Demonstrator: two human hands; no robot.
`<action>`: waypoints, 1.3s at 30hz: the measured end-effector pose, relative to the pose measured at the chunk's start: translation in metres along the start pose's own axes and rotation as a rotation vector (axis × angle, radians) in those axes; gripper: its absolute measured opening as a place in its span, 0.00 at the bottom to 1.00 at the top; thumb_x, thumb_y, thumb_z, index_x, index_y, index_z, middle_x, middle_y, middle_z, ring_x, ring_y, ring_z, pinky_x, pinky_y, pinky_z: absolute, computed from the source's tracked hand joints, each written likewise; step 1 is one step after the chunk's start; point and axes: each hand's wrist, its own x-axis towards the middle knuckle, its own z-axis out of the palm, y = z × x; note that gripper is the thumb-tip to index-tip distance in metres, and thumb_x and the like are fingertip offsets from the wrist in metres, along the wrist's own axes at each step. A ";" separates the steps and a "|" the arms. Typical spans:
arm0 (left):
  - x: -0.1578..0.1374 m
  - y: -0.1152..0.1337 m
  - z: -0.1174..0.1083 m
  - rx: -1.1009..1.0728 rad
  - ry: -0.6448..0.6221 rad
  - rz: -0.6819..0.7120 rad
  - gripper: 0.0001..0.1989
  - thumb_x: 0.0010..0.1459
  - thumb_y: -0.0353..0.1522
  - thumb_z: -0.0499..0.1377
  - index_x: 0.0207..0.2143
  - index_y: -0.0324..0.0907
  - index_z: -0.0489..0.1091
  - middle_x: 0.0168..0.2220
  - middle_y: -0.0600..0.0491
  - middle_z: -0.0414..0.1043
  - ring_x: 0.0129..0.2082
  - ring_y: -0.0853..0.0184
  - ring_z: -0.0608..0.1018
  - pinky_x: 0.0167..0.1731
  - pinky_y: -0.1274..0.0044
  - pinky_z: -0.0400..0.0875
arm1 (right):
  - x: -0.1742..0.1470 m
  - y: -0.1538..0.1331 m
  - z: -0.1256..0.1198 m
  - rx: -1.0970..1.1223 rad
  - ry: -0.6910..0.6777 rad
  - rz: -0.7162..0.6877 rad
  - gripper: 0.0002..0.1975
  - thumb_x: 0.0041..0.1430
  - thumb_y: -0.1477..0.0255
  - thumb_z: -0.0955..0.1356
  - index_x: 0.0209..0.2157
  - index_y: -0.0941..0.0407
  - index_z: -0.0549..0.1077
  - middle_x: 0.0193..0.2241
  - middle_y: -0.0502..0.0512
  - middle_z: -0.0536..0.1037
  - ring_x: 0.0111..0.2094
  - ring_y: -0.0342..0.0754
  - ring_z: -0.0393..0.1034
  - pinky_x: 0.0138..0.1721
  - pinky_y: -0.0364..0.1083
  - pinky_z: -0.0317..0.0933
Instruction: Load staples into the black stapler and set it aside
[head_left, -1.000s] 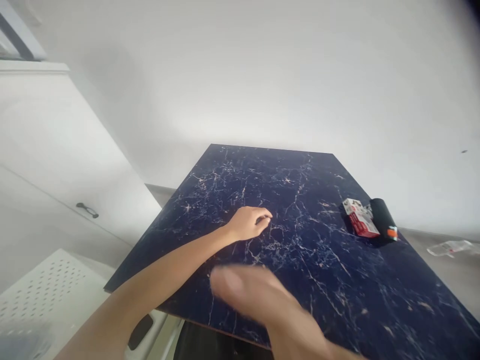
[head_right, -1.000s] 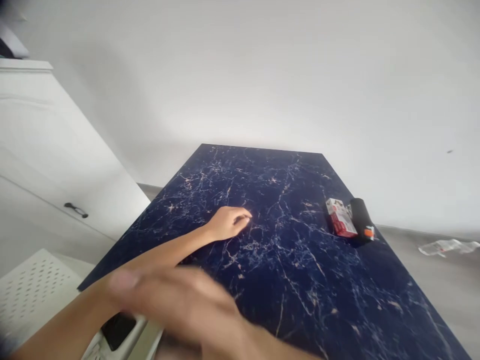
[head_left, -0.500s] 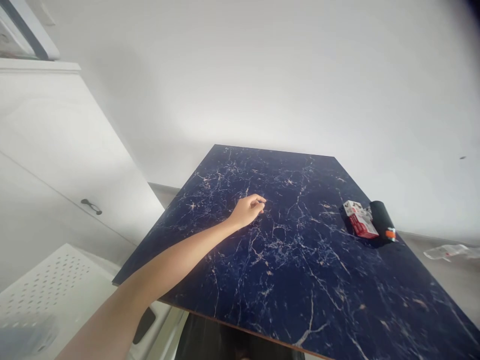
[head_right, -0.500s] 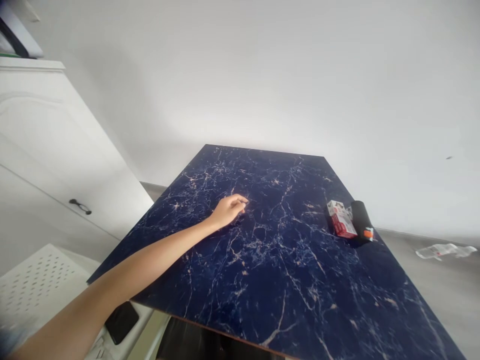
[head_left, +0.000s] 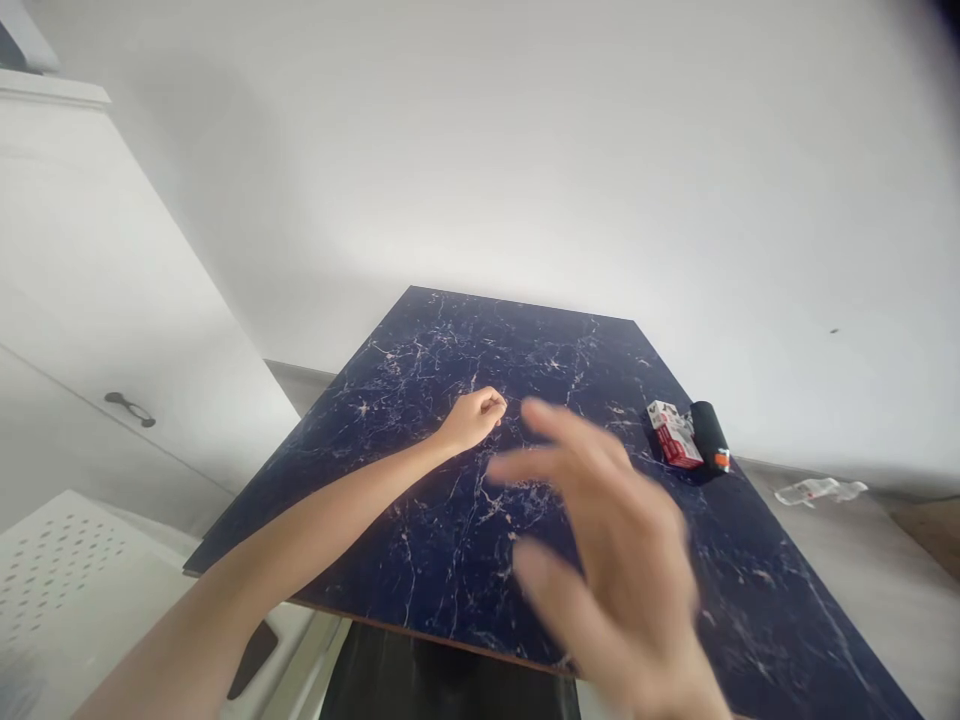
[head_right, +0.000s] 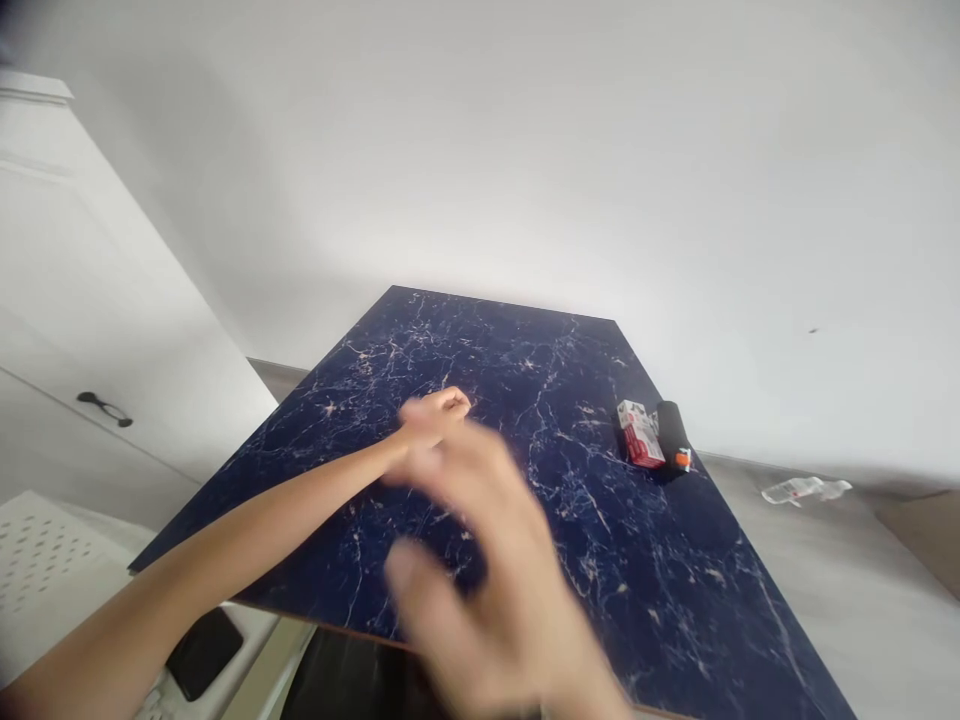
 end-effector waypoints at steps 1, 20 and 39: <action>0.000 0.000 0.000 0.009 0.003 0.004 0.09 0.65 0.34 0.52 0.36 0.42 0.71 0.29 0.55 0.76 0.27 0.68 0.75 0.32 0.76 0.67 | 0.007 0.020 0.000 -0.034 0.022 0.057 0.29 0.67 0.69 0.64 0.68 0.42 0.58 0.62 0.55 0.68 0.62 0.60 0.65 0.57 0.65 0.68; -0.008 0.004 0.015 0.592 -0.202 0.355 0.25 0.60 0.28 0.57 0.60 0.46 0.68 0.62 0.46 0.67 0.62 0.51 0.67 0.62 0.56 0.62 | -0.016 0.182 0.057 -0.205 -0.332 0.229 0.30 0.66 0.63 0.64 0.68 0.54 0.60 0.65 0.63 0.66 0.66 0.61 0.59 0.66 0.63 0.53; -0.007 0.004 0.015 0.579 -0.214 0.364 0.24 0.60 0.27 0.56 0.59 0.44 0.69 0.60 0.46 0.70 0.62 0.52 0.68 0.62 0.56 0.62 | -0.014 0.174 0.057 -0.190 -0.317 0.268 0.29 0.67 0.63 0.64 0.66 0.55 0.62 0.64 0.64 0.67 0.65 0.61 0.60 0.65 0.63 0.55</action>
